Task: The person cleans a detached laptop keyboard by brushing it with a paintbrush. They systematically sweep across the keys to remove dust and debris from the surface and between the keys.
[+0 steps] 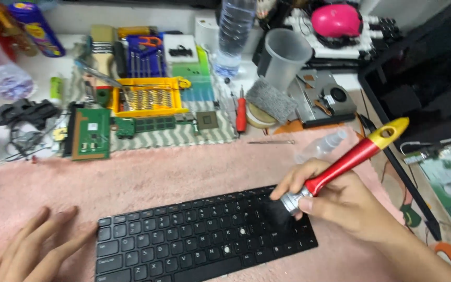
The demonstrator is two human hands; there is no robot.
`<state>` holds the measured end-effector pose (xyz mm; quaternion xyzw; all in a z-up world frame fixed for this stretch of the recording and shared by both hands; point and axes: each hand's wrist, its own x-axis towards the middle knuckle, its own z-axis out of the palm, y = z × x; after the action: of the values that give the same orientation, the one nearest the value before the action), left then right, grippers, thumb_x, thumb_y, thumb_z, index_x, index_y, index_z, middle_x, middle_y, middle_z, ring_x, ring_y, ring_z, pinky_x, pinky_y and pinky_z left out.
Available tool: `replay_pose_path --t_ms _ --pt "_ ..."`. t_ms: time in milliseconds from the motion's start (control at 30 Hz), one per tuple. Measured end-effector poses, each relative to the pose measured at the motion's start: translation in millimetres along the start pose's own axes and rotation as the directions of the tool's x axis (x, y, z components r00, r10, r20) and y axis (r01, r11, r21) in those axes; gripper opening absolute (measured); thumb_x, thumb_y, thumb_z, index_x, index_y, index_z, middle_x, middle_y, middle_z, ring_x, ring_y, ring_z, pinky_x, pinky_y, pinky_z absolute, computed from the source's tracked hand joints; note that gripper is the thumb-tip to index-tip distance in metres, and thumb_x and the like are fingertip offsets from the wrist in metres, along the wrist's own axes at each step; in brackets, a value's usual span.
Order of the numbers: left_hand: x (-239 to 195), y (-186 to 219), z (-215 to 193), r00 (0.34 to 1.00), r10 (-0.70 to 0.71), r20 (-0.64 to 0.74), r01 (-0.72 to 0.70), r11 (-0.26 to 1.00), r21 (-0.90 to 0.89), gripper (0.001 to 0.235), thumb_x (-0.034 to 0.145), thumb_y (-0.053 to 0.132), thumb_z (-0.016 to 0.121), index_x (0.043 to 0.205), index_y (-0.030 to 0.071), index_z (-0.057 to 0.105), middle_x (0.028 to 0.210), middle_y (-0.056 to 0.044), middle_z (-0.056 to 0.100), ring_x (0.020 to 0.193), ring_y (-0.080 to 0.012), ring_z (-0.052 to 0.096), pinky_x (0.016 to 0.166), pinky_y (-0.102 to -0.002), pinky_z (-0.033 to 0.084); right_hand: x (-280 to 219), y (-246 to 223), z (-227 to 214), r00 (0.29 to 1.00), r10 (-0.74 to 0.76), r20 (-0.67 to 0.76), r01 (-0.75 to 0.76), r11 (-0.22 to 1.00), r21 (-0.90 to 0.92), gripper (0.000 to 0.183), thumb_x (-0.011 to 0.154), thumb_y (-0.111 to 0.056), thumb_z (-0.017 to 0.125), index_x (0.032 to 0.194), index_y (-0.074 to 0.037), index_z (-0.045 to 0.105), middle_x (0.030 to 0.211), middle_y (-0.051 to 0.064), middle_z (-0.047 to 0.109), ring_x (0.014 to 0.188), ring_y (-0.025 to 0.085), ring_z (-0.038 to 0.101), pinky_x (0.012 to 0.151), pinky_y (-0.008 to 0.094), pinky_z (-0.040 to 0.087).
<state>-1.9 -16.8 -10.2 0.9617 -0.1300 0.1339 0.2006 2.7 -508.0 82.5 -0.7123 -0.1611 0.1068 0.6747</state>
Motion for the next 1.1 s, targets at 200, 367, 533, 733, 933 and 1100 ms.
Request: replay_pose_path --t_ms 200,367,533,733,933,1100 --pt "-2.5 -14.1 3.3 0.999 -0.022 0.034 0.021 1.0 0.011 0.08 0.078 0.084 0.053 0.15 0.058 0.073 0.178 0.019 0.059 0.176 -0.0162 0.045 0.125 -0.05 0.035 -7.2 7.0 -1.2 0.974 0.112 -0.196 -0.117 0.993 -0.016 0.018 0.102 -0.007 0.077 0.12 -0.005 0.075 0.126 0.03 0.093 0.088 0.024 0.084 0.077 0.035 0.074" --pt "-0.3 -26.9 -1.1 0.986 0.071 0.149 -0.066 0.997 -0.036 0.107 0.067 0.102 0.05 0.163 0.057 0.062 0.189 0.02 0.044 0.179 -0.0132 0.03 0.121 -0.047 0.032 -6.1 6.9 -2.1 0.948 0.119 -0.295 -0.161 0.979 -0.123 0.013 0.098 0.0 0.078 0.11 0.001 0.08 0.13 0.019 0.073 0.084 0.025 0.079 0.075 0.035 0.071" --pt "-2.8 -38.2 7.9 0.98 0.145 0.133 -0.143 0.989 -0.024 0.128 0.05 0.106 0.078 0.164 0.05 0.061 0.189 0.013 0.043 0.179 -0.0194 0.031 0.121 -0.051 0.035 2.0 -14.5 13.8 0.966 0.098 -0.24 -0.195 0.884 -0.426 0.024 0.09 -0.003 0.087 0.113 -0.007 0.091 0.119 0.009 0.082 0.105 0.02 0.086 0.099 0.036 0.073" --pt "-0.3 -23.8 1.5 0.985 0.17 0.034 -0.167 0.983 -0.074 0.139 0.037 0.103 0.103 0.155 0.039 0.069 0.182 0.004 0.054 0.176 -0.0284 0.041 0.125 -0.058 0.038 9.1 -29.1 28.5 0.961 0.097 -0.259 -0.26 0.631 -0.731 0.026 0.084 -0.024 0.097 0.11 -0.018 0.098 0.112 -0.006 0.095 0.115 0.011 0.086 0.109 0.03 0.061" --pt "1.2 -20.6 -3.5 0.981 0.19 0.039 -0.185 0.977 -0.106 0.137 0.042 0.103 0.104 0.157 0.036 0.07 0.181 -0.001 0.054 0.175 -0.0339 0.037 0.127 -0.061 0.034 5.5 -24.8 20.5 0.937 0.144 -0.319 -0.342 0.576 -0.743 0.024 0.092 -0.033 0.087 0.109 -0.022 0.099 0.095 -0.005 0.102 0.091 0.009 0.094 0.086 0.028 0.07" --pt "2.6 -20.6 -6.9 0.975 0.218 0.045 -0.213 0.971 -0.106 0.135 0.049 0.104 0.103 0.159 0.035 0.067 0.182 -0.003 0.052 0.175 -0.0365 0.035 0.127 -0.059 0.033 9.6 -13.3 33.3 0.834 0.244 -0.495 -0.549 0.465 -0.695 0.013 0.087 -0.033 0.097 0.098 -0.026 0.099 0.08 -0.008 0.099 0.067 0.008 0.081 0.069 0.027 0.061"
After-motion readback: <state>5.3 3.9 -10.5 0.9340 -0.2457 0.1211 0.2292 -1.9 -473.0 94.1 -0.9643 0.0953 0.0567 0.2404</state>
